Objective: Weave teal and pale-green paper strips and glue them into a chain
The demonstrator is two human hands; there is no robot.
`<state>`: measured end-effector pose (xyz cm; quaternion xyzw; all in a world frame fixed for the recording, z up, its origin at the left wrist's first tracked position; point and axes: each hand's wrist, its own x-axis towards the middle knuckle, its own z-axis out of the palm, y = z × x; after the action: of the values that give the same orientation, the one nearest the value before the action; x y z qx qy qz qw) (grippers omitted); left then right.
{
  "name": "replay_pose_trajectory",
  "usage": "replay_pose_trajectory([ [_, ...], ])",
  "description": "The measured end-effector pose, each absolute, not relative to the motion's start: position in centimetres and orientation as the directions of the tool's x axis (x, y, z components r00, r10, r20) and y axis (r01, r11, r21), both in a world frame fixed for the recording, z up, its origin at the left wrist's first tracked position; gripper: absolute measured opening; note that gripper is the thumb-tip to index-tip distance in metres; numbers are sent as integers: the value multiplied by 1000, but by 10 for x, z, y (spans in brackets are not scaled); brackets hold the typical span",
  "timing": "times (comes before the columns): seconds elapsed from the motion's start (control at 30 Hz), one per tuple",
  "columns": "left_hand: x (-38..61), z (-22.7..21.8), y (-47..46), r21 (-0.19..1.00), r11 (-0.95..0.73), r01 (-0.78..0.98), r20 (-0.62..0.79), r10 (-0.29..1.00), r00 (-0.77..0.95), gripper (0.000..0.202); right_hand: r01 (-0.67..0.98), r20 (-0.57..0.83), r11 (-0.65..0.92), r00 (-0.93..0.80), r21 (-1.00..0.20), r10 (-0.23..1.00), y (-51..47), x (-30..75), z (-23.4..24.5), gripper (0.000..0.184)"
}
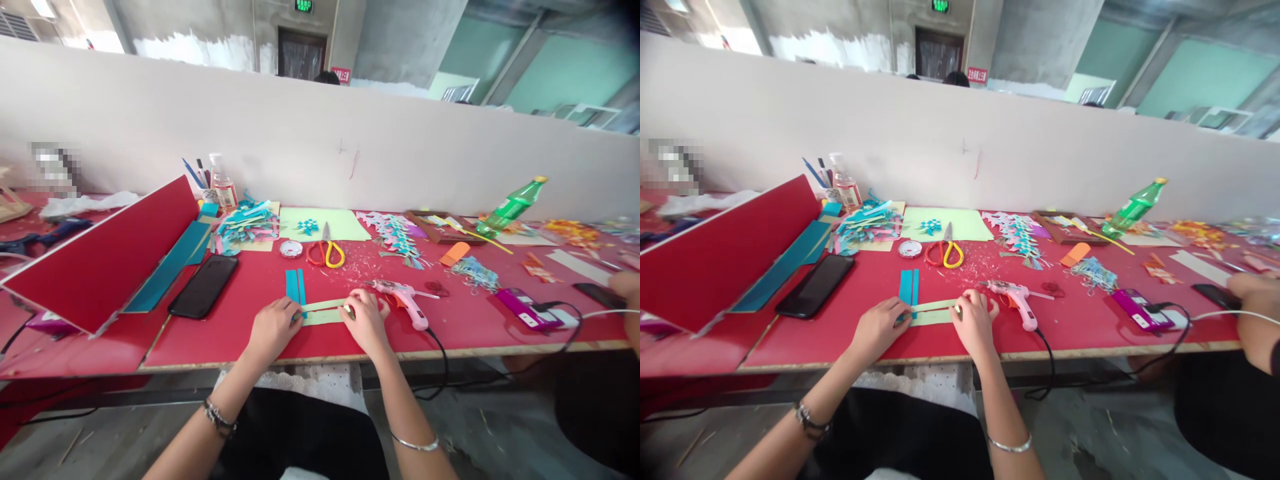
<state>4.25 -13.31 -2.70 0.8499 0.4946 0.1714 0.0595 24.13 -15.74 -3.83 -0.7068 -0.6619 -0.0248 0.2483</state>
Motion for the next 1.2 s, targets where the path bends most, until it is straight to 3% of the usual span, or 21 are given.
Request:
replay_pose_trajectory([
  [0.17, 42, -31, -134, 267, -536, 801, 265, 840, 474, 19, 968, 419, -22, 129, -250, 899, -159, 236, -35, 9],
  [0.33, 43, -32, -134, 269, -540, 797, 276, 836, 473, 20, 956, 407, 210, -110, -207, 907, -153, 223, -26, 27],
  [0.47, 43, -30, -132, 263, -554, 790, 275, 828, 488, 18, 945, 355, 260, -179, -197, 918, -147, 215, -23, 16],
  [0.63, 45, -26, -131, 265, -541, 798, 279, 835, 474, 17, 942, 388, 277, -187, -191, 902, -144, 216, -11, 12],
  [0.87, 57, -22, -129, 171, -511, 842, 308, 840, 447, 26, 875, 339, 287, -154, -389, 928, -139, 218, 11, 21],
  [1.07, 66, -20, -126, 66, -496, 866, 337, 828, 448, 31, 501, 220, 352, -304, -790, 927, -139, 212, 15, 26],
  [1.13, 64, -19, -125, 74, -499, 864, 328, 830, 451, 29, 456, 251, 332, -228, -826, 941, -144, 225, 13, 26],
  [1.2, 61, -19, -123, 111, -472, 875, 305, 854, 422, 33, 525, 338, 289, -3, -801, 941, -151, 249, 9, 25],
])
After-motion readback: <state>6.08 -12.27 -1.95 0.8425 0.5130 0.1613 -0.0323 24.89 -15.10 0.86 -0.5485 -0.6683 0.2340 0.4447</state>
